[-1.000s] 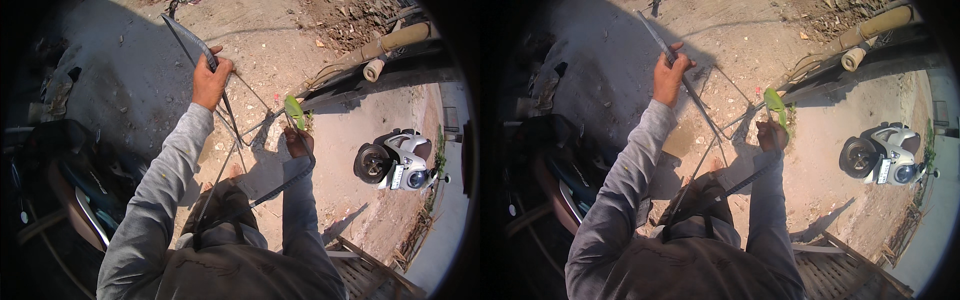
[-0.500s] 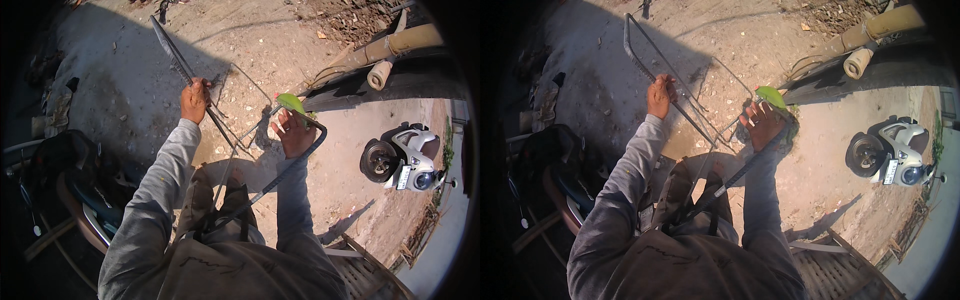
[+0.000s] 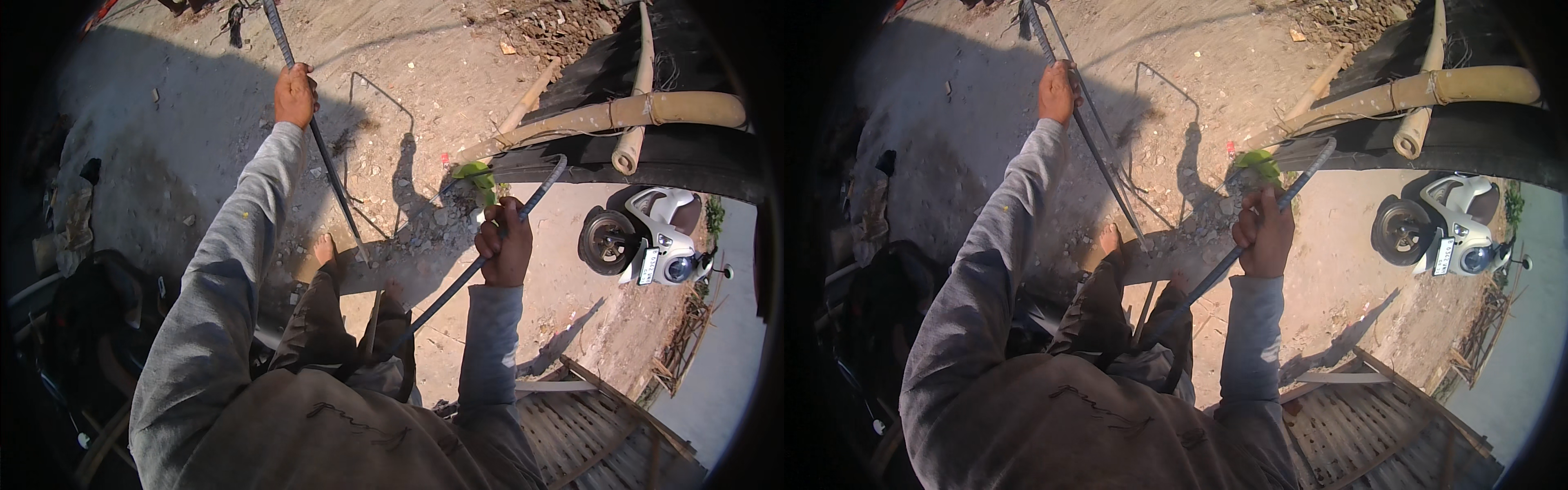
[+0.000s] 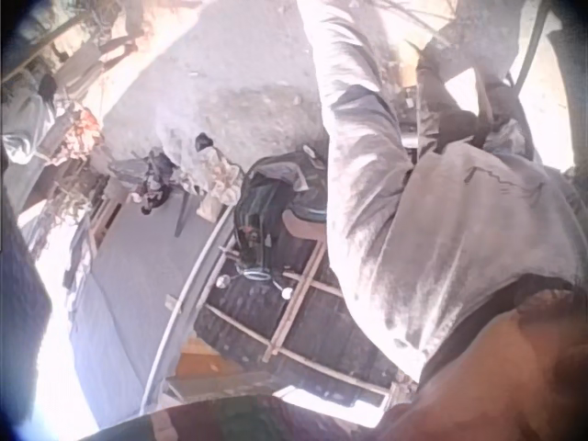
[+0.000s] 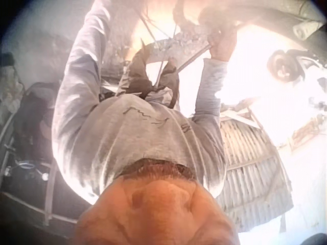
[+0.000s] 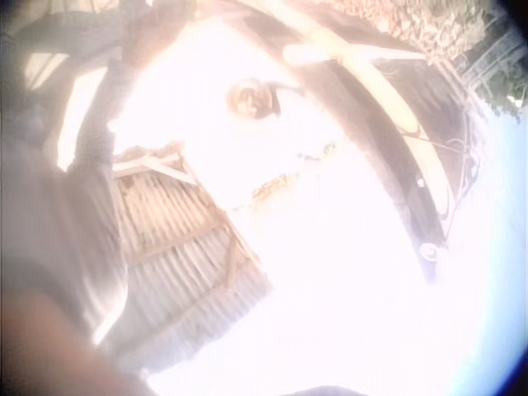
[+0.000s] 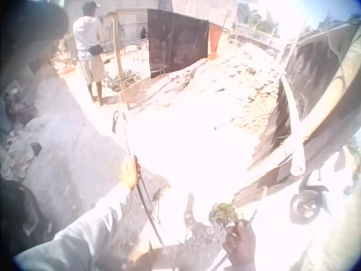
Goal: The person picks up metal rebar frames from a pile and carries them to a construction work area.
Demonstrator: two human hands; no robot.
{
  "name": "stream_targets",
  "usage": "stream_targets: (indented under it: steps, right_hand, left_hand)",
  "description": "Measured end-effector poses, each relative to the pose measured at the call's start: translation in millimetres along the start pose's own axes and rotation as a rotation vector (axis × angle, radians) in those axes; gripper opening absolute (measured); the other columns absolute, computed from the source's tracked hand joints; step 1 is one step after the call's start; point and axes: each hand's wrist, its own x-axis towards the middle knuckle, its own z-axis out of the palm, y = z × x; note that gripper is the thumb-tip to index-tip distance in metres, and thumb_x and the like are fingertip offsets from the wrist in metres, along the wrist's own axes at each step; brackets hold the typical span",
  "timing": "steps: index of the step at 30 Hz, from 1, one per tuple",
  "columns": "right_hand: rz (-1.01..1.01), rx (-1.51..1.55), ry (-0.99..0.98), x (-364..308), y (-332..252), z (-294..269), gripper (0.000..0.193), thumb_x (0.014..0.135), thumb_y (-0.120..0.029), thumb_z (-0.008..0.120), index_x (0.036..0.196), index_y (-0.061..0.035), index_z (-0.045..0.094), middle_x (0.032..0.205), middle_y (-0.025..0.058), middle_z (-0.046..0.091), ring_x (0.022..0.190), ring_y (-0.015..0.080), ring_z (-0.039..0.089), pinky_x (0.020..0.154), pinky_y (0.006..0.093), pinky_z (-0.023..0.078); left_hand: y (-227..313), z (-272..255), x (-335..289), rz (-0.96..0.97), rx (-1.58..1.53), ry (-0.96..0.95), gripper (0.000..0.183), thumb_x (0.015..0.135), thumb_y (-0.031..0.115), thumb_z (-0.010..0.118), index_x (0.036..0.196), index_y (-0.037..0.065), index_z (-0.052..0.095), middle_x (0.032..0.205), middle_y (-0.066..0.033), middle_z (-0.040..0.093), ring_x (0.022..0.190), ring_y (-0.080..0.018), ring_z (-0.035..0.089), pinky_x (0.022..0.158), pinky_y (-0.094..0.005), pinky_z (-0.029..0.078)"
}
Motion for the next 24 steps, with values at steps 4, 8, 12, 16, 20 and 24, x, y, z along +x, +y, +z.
stream_targets:
  steps: [4, 8, 12, 16, 20, 24]
  right_hand:
    - [0.006, -0.083, -0.068, 16, -21, 29, 0.017, 0.094, -0.025, 0.048, 0.092, -0.0077, 0.048, 0.075, 0.0060, 0.054, 0.038, 0.0023, 0.028, 0.032, 0.0176, 0.023]
    - [-0.021, -0.156, -0.149, -5, -44, 88, 0.023, 0.095, -0.028, 0.045, 0.096, -0.0052, 0.050, 0.075, 0.0084, 0.055, 0.036, 0.0014, 0.027, 0.030, 0.0156, 0.022]
    - [-0.086, -0.261, -0.203, -34, -62, 144, 0.026, 0.094, -0.028, 0.047, 0.098, -0.0026, 0.050, 0.071, 0.0118, 0.055, 0.034, 0.0022, 0.028, 0.028, 0.0167, 0.021]
    - [-0.151, -0.272, -0.359, -59, -64, 157, 0.033, 0.089, -0.029, 0.054, 0.096, 0.0034, 0.048, 0.062, 0.0141, 0.055, 0.036, 0.0055, 0.035, 0.031, 0.0188, 0.025]
    - [-0.155, -0.311, -0.377, -74, -45, 139, 0.029, 0.085, -0.023, 0.058, 0.092, 0.0034, 0.050, 0.064, 0.0139, 0.056, 0.045, 0.0094, 0.044, 0.042, 0.0212, 0.033]
    - [-0.131, -0.465, -0.368, -55, 6, 80, 0.020, 0.087, -0.019, 0.055, 0.088, 0.0005, 0.053, 0.067, 0.0085, 0.059, 0.047, 0.0066, 0.044, 0.043, 0.0210, 0.034]
  left_hand:
    - [-21, -32, 31, -0.055, 0.048, -0.005, 0.036, 0.096, 0.035, 0.038, 0.085, 0.004, 0.052, 0.056, -0.0021, 0.046, 0.041, -0.0109, 0.043, 0.038, -0.0264, 0.037]
    - [-30, -66, 64, -0.104, -0.041, -0.046, 0.037, 0.095, 0.035, 0.039, 0.083, 0.003, 0.053, 0.055, -0.0022, 0.047, 0.040, -0.0116, 0.043, 0.038, -0.0272, 0.036]
    - [-29, -80, 78, -0.116, 0.024, 0.019, 0.040, 0.095, 0.037, 0.040, 0.079, 0.003, 0.053, 0.054, -0.0028, 0.047, 0.039, -0.0125, 0.044, 0.037, -0.0279, 0.037]
    - [-27, -71, 76, -0.129, 0.041, 0.034, 0.042, 0.094, 0.039, 0.042, 0.076, 0.003, 0.054, 0.053, -0.0029, 0.047, 0.039, -0.0131, 0.045, 0.037, -0.0280, 0.037]
    - [-25, -66, 69, -0.146, -0.019, 0.016, 0.042, 0.095, 0.039, 0.040, 0.078, 0.003, 0.054, 0.053, -0.0030, 0.047, 0.038, -0.0131, 0.044, 0.036, -0.0287, 0.037]
    - [-15, -63, 51, -0.147, -0.016, 0.007, 0.041, 0.096, 0.038, 0.038, 0.081, 0.003, 0.054, 0.053, -0.0028, 0.047, 0.038, -0.0125, 0.043, 0.036, -0.0284, 0.037]
